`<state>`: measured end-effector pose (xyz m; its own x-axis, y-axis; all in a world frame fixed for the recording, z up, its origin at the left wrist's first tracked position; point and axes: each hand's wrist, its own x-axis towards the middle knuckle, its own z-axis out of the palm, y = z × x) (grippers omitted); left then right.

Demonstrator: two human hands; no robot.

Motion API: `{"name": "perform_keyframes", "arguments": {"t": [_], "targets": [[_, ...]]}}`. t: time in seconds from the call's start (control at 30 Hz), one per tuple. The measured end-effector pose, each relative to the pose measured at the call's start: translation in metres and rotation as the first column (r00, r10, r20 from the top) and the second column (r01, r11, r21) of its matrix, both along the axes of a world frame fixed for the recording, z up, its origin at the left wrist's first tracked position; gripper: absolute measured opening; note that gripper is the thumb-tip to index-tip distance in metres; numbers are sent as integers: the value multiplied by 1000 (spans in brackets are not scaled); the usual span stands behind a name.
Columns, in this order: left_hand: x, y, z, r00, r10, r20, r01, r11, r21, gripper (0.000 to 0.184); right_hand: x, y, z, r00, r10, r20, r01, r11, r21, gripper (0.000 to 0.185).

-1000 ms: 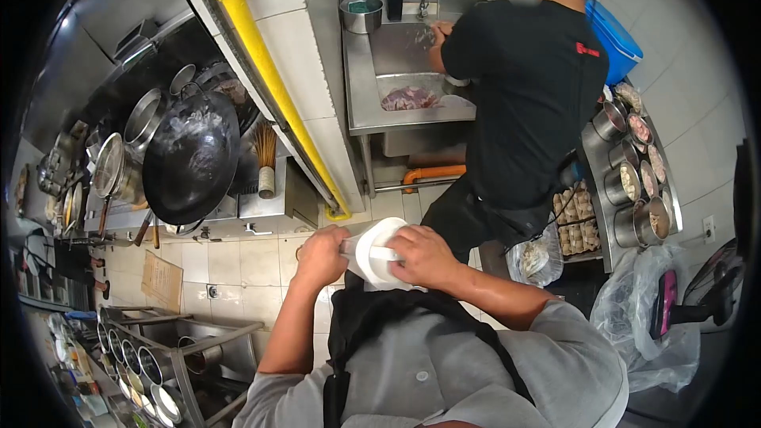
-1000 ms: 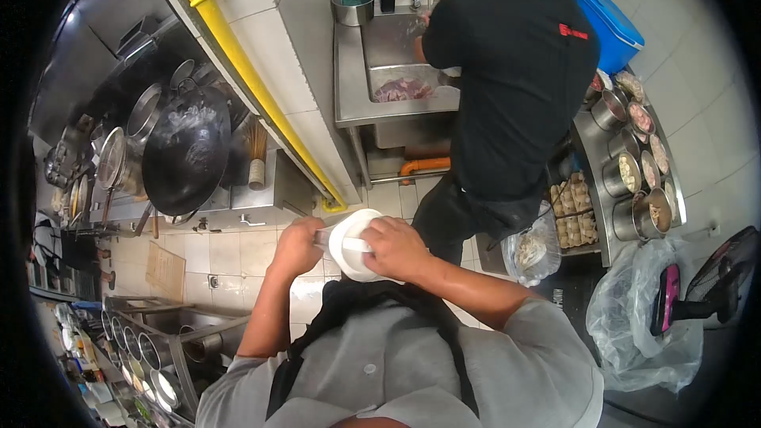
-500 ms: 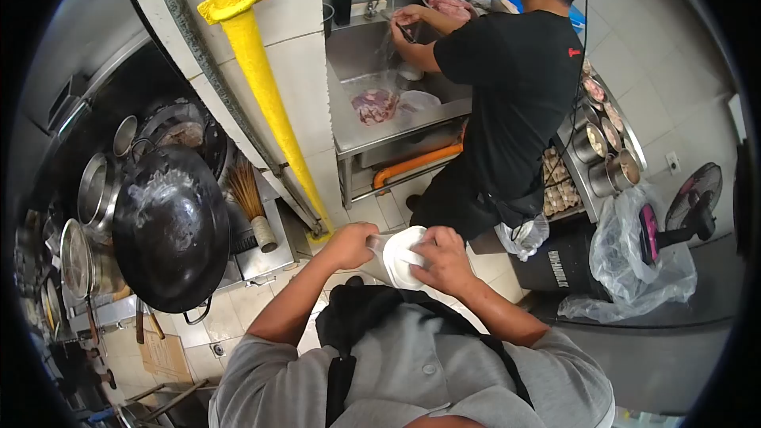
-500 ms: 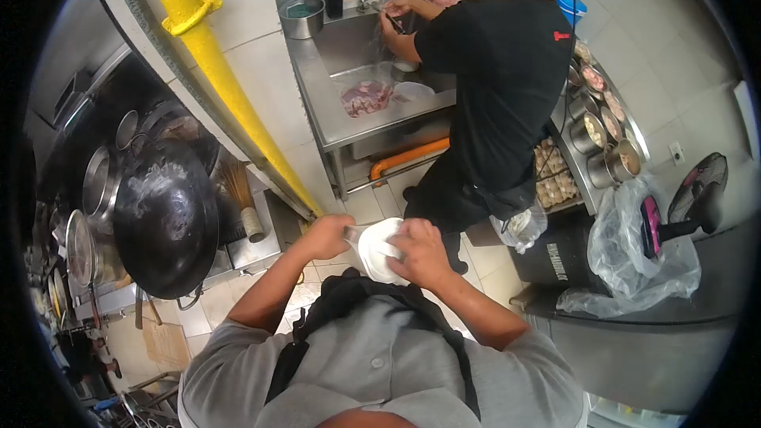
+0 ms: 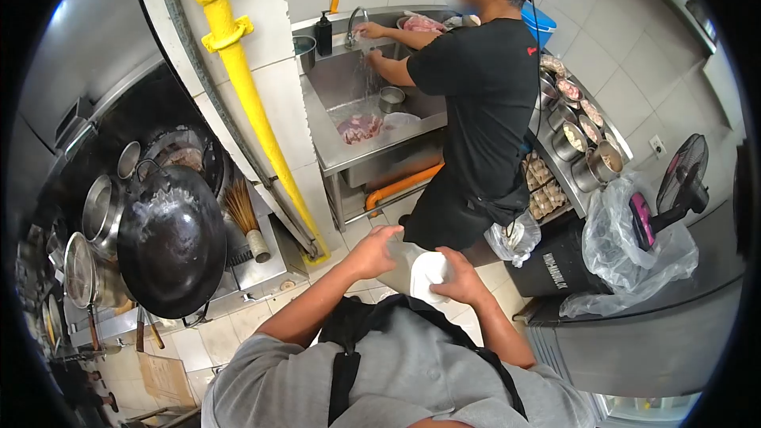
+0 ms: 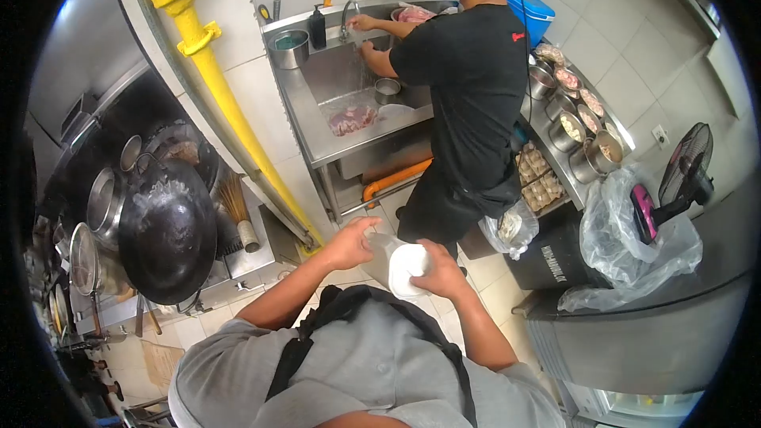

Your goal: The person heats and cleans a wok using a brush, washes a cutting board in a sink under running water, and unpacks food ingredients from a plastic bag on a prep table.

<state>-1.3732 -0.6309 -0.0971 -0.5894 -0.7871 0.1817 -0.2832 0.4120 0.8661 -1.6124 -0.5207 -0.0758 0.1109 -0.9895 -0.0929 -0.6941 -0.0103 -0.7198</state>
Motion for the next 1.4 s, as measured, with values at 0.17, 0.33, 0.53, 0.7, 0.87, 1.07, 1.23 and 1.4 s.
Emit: {"name": "perform_keyframes", "arguments": {"t": [0.17,0.33,0.53,0.7,0.87,1.07,1.23,1.4], "targets": [[34,17,-61,955,-67,290,18,985,169,59,-50,51,-81,977,-203,-67,210,969,128,89],[87,37,-115,859,-213,465,24,925,378,61,-89,146,-149,895,-311,-320,425,812,399,95],[53,6,13,846,318,428,-407,903,133,86,-121,257,-182,811,-419,-408,585,604,542,97],[34,-48,-49,906,348,242,-330,937,-111,69,-105,283,-152,715,-549,-432,688,447,571,100],[-5,-23,-97,924,375,-75,-126,485,865,57,-104,310,-156,676,-694,-249,684,464,563,84],[-78,13,-74,954,254,157,-289,647,706,66,-108,327,-187,623,-730,-281,734,422,531,87],[-127,56,-96,873,177,454,-342,887,311,67,-102,345,-188,639,-672,-374,748,431,504,89],[-101,69,-112,705,340,622,-458,888,33,68,-102,378,-209,635,-676,-375,763,470,444,88]]}}
